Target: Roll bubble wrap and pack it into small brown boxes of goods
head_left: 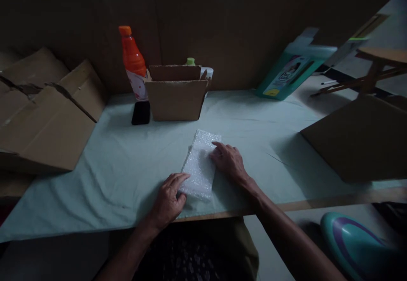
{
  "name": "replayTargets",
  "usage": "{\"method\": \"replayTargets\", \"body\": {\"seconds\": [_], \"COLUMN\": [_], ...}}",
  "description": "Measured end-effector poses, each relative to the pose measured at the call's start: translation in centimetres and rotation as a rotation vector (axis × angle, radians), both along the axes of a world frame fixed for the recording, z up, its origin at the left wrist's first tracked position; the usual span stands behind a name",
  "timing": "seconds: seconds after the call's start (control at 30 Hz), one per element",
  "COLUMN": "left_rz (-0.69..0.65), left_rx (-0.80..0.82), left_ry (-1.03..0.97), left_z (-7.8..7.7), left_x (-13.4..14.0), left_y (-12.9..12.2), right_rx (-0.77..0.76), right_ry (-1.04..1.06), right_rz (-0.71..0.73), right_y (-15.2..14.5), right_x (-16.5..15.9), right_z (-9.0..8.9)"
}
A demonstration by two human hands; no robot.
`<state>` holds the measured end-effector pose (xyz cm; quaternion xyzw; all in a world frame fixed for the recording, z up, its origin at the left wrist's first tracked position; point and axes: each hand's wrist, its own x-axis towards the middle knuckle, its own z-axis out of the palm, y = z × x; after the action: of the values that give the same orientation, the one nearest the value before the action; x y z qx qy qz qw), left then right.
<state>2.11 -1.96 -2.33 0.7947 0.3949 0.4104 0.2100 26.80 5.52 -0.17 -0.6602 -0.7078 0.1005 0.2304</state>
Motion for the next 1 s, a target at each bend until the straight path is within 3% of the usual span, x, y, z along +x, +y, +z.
{"method": "replayTargets", "body": {"seconds": [0.17, 0.23, 0.33, 0.4, 0.53, 0.73, 0.87, 1.0], "left_rz": [-0.026, -0.027, -0.008, -0.008, -0.086, -0.209, -0.201, -0.135], "left_rx": [-0.027, -0.069, -0.139, -0.176, -0.246, -0.399, -0.470, -0.447], "left_ry": [0.045, 0.045, 0.036, 0.062, 0.266, 0.572, 0.573, 0.532], "left_z": [0.4, 0.7, 1.1, 1.5, 3.4, 6.6, 6.2, 5.2], "left_x": [-0.3, -0.4, -0.5, -0.5, -0.3, 0.8, 1.4, 1.5], "left_y": [-0.3, -0.3, -0.2, 0.2, 1.8, 4.9, 6.4, 6.7], "right_rx": [0.160, 0.165, 0.052, 0.002, 0.027, 0.093, 0.080, 0.231], "right_ry": [-0.087, -0.030, 0.027, 0.024, 0.057, 0.229, 0.159, 0.024], "right_rz": [0.025, 0.172, 0.449, 0.528, 0.462, 0.182, 0.112, 0.060], "right_y": [-1.2, -2.8, -6.1, -8.2, -10.0, -8.9, -7.6, -7.1], "right_x": [0.7, 1.3, 1.5, 0.9, -1.3, -2.3, -1.8, -1.5], "right_z": [0.7, 1.2, 1.9, 2.1, 1.7, 0.4, -0.4, -0.9]}}
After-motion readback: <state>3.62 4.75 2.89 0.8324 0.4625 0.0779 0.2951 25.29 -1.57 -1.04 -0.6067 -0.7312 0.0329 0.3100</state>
